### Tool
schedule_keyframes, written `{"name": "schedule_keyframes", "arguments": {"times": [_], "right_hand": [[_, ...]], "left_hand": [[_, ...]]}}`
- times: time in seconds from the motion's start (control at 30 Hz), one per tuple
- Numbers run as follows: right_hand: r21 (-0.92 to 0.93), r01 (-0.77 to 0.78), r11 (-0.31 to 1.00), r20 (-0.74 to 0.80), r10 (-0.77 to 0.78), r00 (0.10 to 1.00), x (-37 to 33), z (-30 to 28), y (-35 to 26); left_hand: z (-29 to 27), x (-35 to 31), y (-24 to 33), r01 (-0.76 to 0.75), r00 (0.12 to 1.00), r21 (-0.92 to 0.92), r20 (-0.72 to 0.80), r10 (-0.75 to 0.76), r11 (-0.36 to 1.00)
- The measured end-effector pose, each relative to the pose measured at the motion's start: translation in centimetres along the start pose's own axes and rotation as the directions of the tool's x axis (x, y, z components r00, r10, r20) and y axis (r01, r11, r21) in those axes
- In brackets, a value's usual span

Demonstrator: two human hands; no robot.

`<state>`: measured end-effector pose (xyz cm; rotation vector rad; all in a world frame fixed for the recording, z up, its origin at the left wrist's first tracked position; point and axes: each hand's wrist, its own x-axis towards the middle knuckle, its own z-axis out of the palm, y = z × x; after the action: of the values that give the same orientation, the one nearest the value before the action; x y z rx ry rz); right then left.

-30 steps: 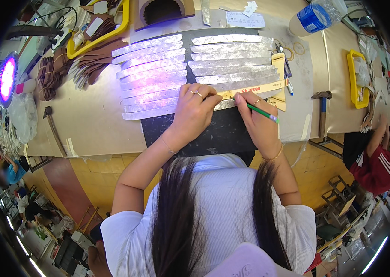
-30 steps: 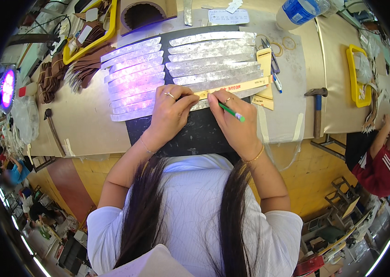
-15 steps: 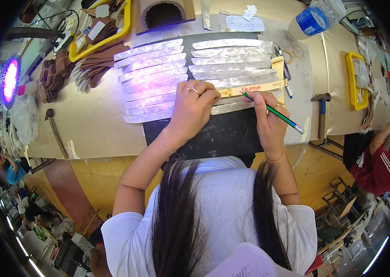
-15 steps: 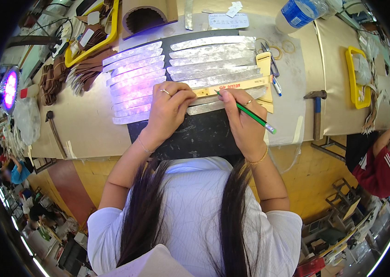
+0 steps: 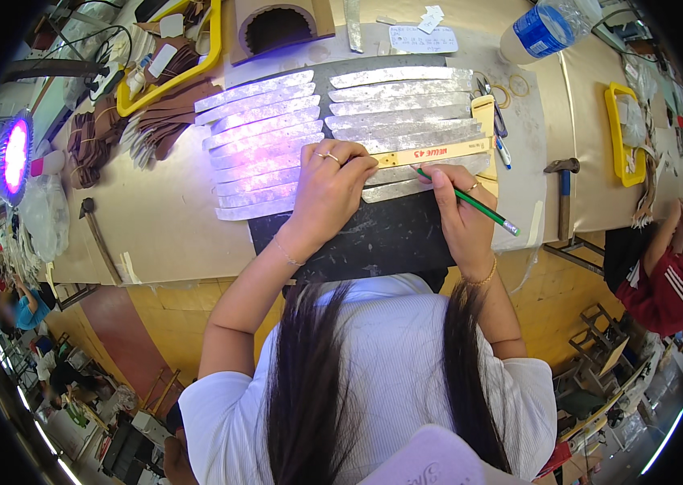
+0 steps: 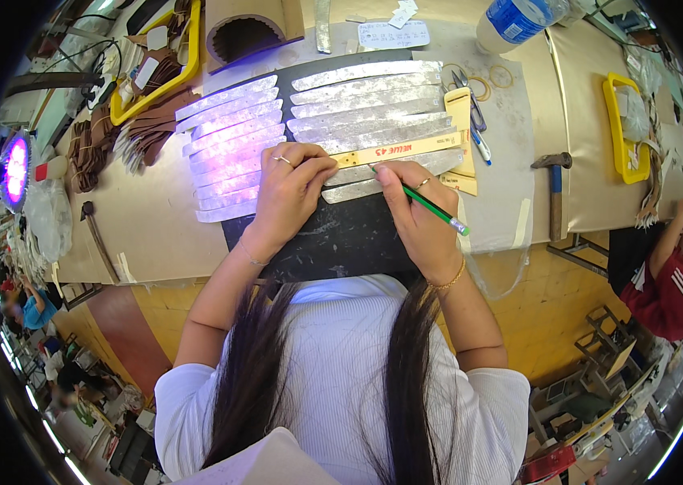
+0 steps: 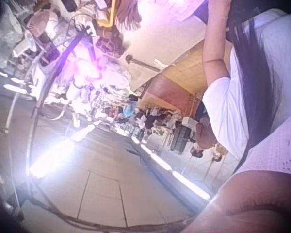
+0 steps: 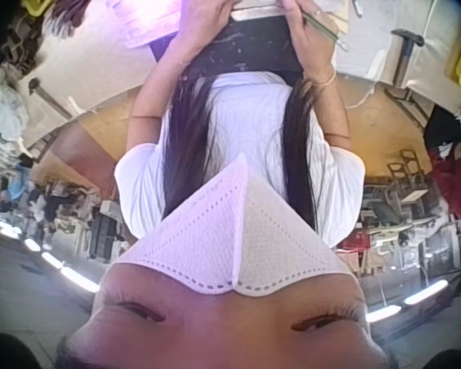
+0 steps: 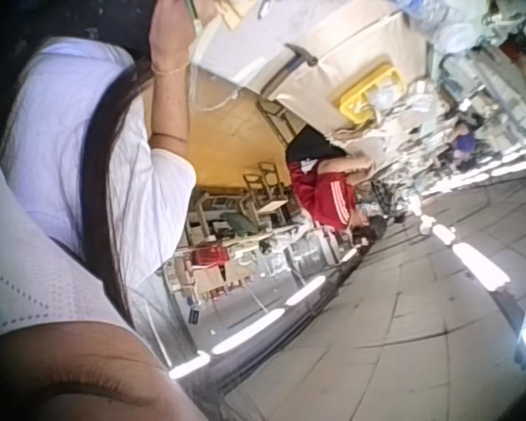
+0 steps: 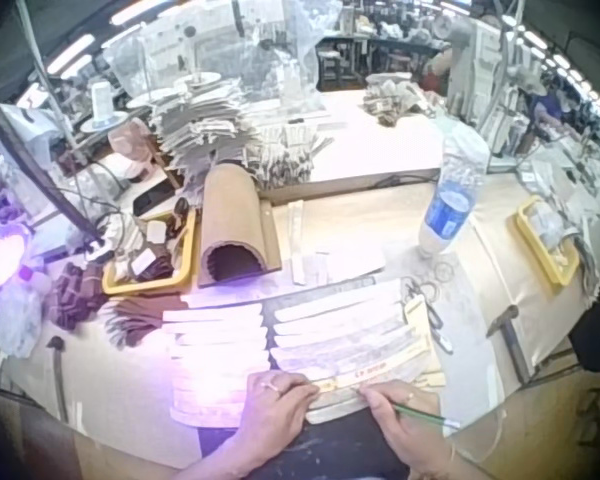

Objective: The person uses a hammer to tap small metal strips on a workbench, then uses a pencil and ruler to mark measurements on the strips. The person arranges the strips and continues marking them before handing them to a coworker.

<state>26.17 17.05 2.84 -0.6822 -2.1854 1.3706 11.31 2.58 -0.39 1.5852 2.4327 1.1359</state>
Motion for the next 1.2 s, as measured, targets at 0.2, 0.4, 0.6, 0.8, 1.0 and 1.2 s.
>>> {"name": "schedule_keyframes", "arguments": {"times": [0.2, 0.4, 0.6, 0.8, 1.0, 1.2], "right_hand": [[-0.004, 0.014, 1.0, 0.003, -0.014, 1.0, 0.0, 0.0, 0.0], [-0.015, 0.008, 1.0, 0.01, -0.008, 1.0, 0.0, 0.0, -0.1], [-0.037, 0.008, 0.999, 0.064, -0.005, 0.998, 0.1, 0.2, -0.3], [-0.063, 0.04, 0.997, 0.07, -0.035, 0.997, 0.6, 1.5, 0.2], [-0.16, 0.016, 0.987, 0.093, -0.001, 0.996, 1.5, 1.9, 0.1], [-0.253, 0.073, 0.965, 0.081, -0.054, 0.995, 1.6, 2.4, 0.1]], "left_hand": [[0.0, -0.1, -0.1, -0.003, 1.0, 0.022, 0.001, 0.003, 1.0], [0.0, -0.2, -0.1, -0.006, 1.0, 0.019, 0.001, 0.006, 1.0], [-0.1, -0.2, -0.1, -0.01, 1.0, 0.033, 0.004, 0.01, 0.999], [0.0, -0.1, 0.1, -0.013, 1.0, 0.067, 0.013, 0.012, 0.998], [-0.1, -0.1, 0.2, -0.014, 1.0, 0.091, 0.012, 0.013, 0.996], [0.0, -0.2, 0.1, -0.016, 1.0, 0.089, 0.013, 0.015, 0.996]]}}
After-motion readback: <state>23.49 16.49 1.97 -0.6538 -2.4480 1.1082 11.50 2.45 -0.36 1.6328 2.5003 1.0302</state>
